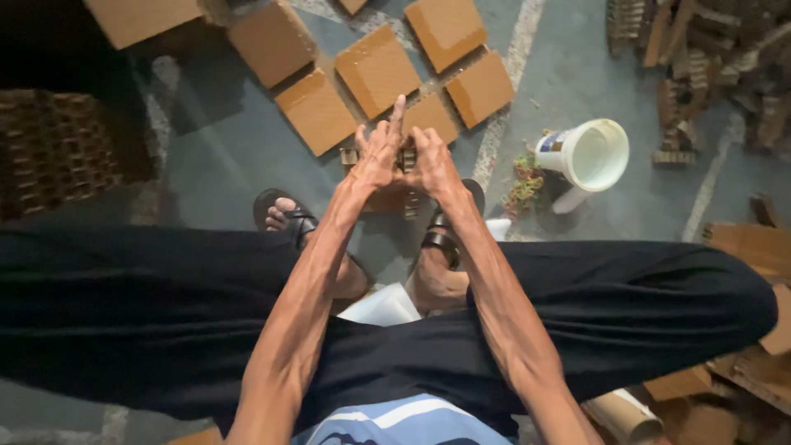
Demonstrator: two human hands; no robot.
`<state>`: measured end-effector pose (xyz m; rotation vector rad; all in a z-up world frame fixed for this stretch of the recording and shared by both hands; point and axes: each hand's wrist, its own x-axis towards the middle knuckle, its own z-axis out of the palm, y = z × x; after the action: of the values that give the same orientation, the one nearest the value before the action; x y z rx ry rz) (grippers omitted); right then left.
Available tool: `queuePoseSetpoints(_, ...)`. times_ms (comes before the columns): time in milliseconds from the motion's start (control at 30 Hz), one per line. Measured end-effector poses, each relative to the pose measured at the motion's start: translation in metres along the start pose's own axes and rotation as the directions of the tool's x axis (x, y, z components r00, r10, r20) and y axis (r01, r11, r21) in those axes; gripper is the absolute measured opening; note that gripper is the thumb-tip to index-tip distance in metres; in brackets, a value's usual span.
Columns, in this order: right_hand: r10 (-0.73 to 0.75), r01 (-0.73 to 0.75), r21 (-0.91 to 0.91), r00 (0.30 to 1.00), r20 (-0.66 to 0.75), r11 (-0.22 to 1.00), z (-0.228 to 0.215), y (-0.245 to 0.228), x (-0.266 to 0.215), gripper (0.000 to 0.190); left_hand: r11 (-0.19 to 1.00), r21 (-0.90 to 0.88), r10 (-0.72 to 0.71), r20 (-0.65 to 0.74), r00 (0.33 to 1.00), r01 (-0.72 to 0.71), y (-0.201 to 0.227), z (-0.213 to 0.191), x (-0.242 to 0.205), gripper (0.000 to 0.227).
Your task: The person sits on the floor and assembles small cardboard boxes. They apply glue to the edges of the cardboard pieces, press them together, and secure the assembled units with rubber bands.
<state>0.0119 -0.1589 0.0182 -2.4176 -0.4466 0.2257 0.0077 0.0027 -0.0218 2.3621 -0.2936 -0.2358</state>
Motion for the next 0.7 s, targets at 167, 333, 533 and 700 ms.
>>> queuePoseSetpoints(167, 0.033, -0.033, -0.006, 0.997, 0.074, 0.999, -0.008, -0.01, -0.006, 0.083, 0.94, 0.229, -0.265, 0.036, 0.963, 0.251, 0.004, -0.069, -0.008, 0.102)
queuePoseSetpoints(333, 0.032, -0.034, 0.04, 0.997, 0.065, 0.999, -0.013, -0.018, -0.002, 0.083, 0.921, 0.013, -0.384, -0.115, 0.916, 0.388, -0.02, -0.116, -0.028, 0.065)
queuePoseSetpoints(533, 0.031, -0.034, 0.03, 0.996, 0.08, 0.999, -0.014, -0.023, -0.009, 0.082, 0.726, -0.422, -0.574, 0.061, 0.817, 0.542, -0.069, -0.089, -0.042, 0.054)
queuePoseSetpoints(700, 0.025, -0.03, 0.048, 0.994, 0.102, 0.998, -0.012, -0.025, -0.006, 0.08, 0.802, -0.323, -0.563, -0.128, 0.817, 0.502, -0.094, -0.049, -0.049, 0.027)
